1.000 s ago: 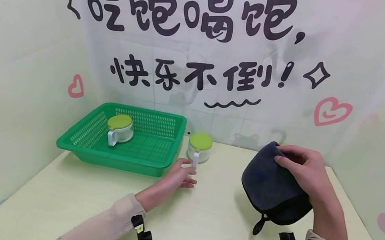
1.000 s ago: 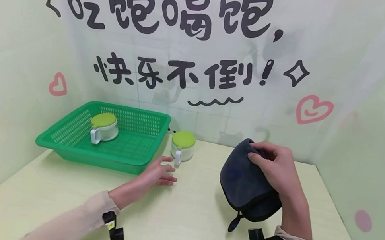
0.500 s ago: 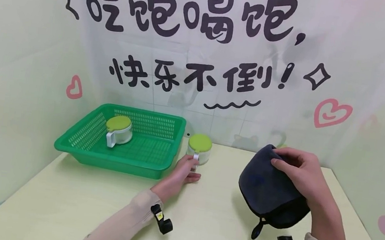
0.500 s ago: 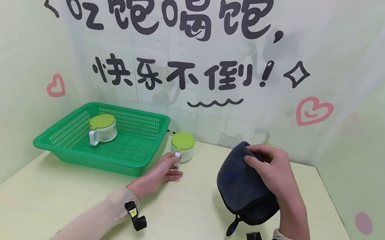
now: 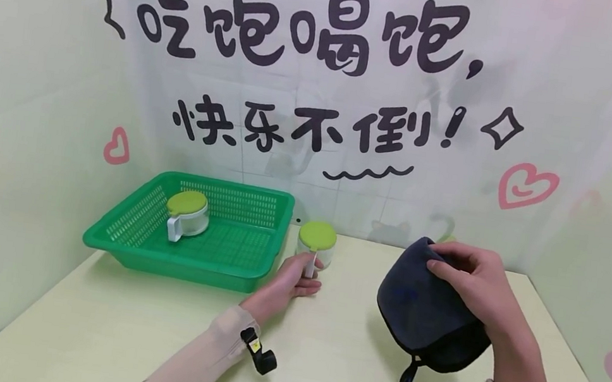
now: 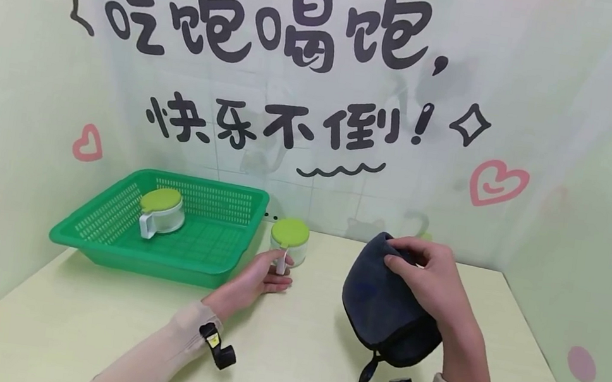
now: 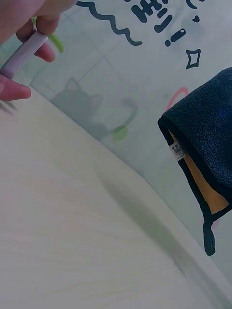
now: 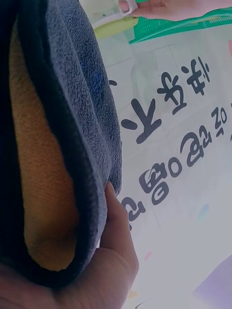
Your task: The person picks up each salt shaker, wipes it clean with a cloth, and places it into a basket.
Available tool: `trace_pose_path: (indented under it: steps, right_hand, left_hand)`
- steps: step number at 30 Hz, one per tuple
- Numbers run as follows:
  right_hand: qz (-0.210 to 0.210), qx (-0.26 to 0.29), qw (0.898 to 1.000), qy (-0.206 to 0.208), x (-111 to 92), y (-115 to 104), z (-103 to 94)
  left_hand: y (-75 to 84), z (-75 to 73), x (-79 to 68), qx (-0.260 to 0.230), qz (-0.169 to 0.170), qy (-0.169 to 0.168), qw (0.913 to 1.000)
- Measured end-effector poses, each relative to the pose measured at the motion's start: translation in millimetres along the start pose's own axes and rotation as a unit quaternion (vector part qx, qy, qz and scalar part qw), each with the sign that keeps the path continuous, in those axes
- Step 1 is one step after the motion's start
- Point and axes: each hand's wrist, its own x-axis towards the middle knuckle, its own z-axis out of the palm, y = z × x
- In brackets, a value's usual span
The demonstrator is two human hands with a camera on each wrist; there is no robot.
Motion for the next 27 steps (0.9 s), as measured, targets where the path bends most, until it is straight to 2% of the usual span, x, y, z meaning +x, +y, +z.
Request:
trace_pose_path:
  steps: [8, 13, 18, 27]
  right_hand:
    - [0.001, -0.005, 1.000, 0.001, -2.0, 0.8, 1.7]
    - [0.002, -0.005, 1.000, -0.003, -2.2, -1.3, 2.9]
    - [0.000, -0.007, 1.000, -0.008, -0.8, -5.4, 3.5]
    - [-0.008, -0.001, 1.000, -0.015, -1.7, -9.8, 7.1]
  left_hand:
    - [3.3, 2.4, -2.5, 0.006, 0.000, 0.045, 0.9990]
    - [6.2, 5.6, -5.9, 0.001, 0.006, 0.055, 0.9985]
    - [17.1, 9.8, -15.1, -0.002, 0.034, 0.037, 0.9987]
    - [44.9, 22.3, -47.0, 0.024, 0.075, -0.015, 0.9968]
